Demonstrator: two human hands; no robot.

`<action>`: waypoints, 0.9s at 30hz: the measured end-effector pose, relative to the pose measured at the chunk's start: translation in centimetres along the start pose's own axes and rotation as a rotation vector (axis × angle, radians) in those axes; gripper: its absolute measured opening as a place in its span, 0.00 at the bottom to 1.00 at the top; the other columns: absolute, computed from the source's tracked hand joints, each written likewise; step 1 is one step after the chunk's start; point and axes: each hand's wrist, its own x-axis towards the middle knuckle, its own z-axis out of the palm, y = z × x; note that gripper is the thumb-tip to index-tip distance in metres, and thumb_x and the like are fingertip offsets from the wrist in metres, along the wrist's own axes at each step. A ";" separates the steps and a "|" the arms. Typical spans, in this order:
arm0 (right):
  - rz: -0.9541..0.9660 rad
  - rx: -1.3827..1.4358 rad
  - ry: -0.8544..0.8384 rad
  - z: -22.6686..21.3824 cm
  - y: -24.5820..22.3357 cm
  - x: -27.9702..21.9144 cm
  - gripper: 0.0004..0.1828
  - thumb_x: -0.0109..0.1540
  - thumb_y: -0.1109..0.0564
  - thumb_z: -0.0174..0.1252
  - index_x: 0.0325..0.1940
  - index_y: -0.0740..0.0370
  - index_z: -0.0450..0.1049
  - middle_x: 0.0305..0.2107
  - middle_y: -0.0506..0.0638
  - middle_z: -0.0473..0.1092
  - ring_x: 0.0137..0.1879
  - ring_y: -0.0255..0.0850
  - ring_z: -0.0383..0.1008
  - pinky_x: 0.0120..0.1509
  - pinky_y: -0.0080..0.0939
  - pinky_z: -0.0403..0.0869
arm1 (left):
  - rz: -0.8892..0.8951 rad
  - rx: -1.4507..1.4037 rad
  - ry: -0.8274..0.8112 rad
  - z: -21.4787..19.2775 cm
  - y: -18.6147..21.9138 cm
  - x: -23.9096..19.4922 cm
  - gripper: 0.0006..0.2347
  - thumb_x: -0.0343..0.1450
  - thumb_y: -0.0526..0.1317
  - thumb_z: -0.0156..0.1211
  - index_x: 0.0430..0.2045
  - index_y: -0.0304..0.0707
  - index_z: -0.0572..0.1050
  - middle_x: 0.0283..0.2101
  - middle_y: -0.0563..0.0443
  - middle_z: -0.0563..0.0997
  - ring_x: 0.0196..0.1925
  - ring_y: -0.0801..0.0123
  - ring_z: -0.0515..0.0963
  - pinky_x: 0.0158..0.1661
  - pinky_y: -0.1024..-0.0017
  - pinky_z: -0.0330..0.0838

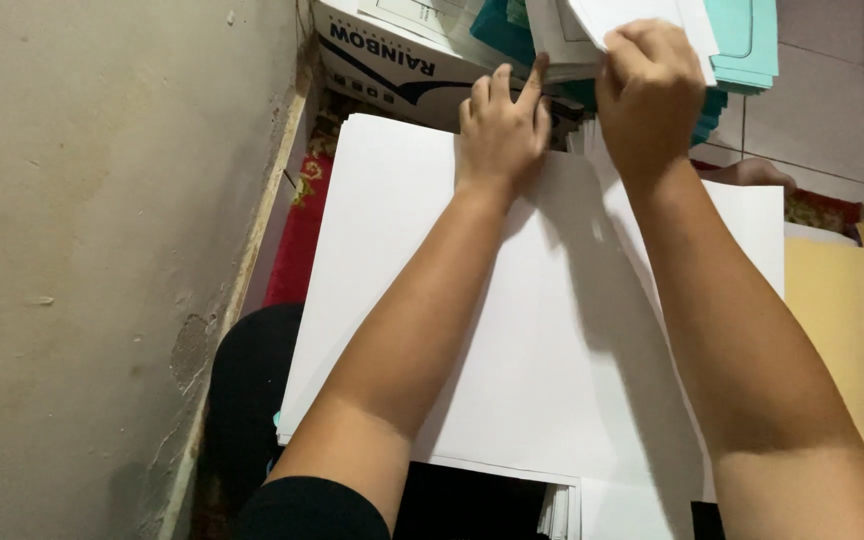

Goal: The person sits on the floor and repeatedly places a printed sheet between two large white sheets, then smooths the stack flat with both hands. This process is repeated multiple times with additional sheets.

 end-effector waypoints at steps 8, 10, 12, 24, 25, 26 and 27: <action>0.020 0.187 -0.224 -11.8 -7.4 -7.3 0.06 0.67 0.58 0.63 0.47 0.60 0.81 0.49 0.54 0.77 0.58 0.53 0.77 0.56 0.49 0.74 | -0.437 -1.095 -0.300 -10.0 3.0 -2.1 0.24 0.69 0.60 0.40 0.48 0.43 0.70 0.44 0.43 0.81 0.48 0.51 0.80 0.49 0.55 0.72; 0.136 0.304 -0.258 -15.7 -7.7 -8.8 0.13 0.66 0.49 0.63 0.50 0.56 0.81 0.58 0.54 0.74 0.64 0.54 0.73 0.63 0.51 0.70 | -0.310 -1.078 -0.277 -11.5 3.2 -4.3 0.21 0.74 0.49 0.50 0.62 0.46 0.65 0.56 0.37 0.79 0.60 0.41 0.77 0.59 0.42 0.71; 0.820 0.600 -0.450 -21.1 -8.2 -8.6 0.47 0.69 0.27 0.30 0.70 0.72 0.60 0.67 0.78 0.55 0.73 0.76 0.51 0.73 0.75 0.54 | -0.113 -1.327 -0.308 -14.4 3.9 -7.0 0.23 0.78 0.39 0.53 0.70 0.41 0.59 0.67 0.38 0.70 0.71 0.52 0.68 0.67 0.51 0.63; 1.620 0.831 -0.366 -31.2 -9.0 -18.6 0.35 0.66 0.66 0.45 0.80 0.63 0.52 0.57 0.63 0.69 0.59 0.47 0.70 0.67 0.43 0.66 | 0.060 -0.533 -0.765 -24.1 7.2 -13.5 0.28 0.76 0.52 0.37 0.68 0.32 0.59 0.58 0.37 0.78 0.60 0.46 0.75 0.55 0.52 0.67; 1.616 0.834 -0.355 -31.0 -8.9 -19.3 0.35 0.66 0.66 0.45 0.80 0.63 0.52 0.57 0.63 0.69 0.59 0.47 0.70 0.67 0.43 0.66 | 0.068 -0.529 -0.760 -22.4 5.8 -13.7 0.28 0.76 0.52 0.37 0.68 0.32 0.59 0.58 0.37 0.78 0.60 0.46 0.75 0.55 0.52 0.67; 1.642 0.828 -0.454 -30.7 -8.8 -19.9 0.38 0.65 0.65 0.45 0.80 0.60 0.48 0.63 0.58 0.64 0.65 0.42 0.66 0.71 0.40 0.62 | 0.239 -0.391 -0.558 -20.7 4.4 -13.7 0.23 0.76 0.48 0.43 0.63 0.31 0.64 0.58 0.37 0.77 0.61 0.47 0.74 0.56 0.53 0.67; 1.663 0.822 -0.552 -30.3 -8.5 -20.4 0.40 0.64 0.65 0.45 0.81 0.58 0.44 0.70 0.53 0.59 0.70 0.38 0.62 0.75 0.37 0.57 | 0.404 -0.249 -0.351 -18.9 3.0 -13.5 0.19 0.77 0.44 0.49 0.58 0.29 0.69 0.58 0.37 0.77 0.62 0.47 0.74 0.57 0.55 0.68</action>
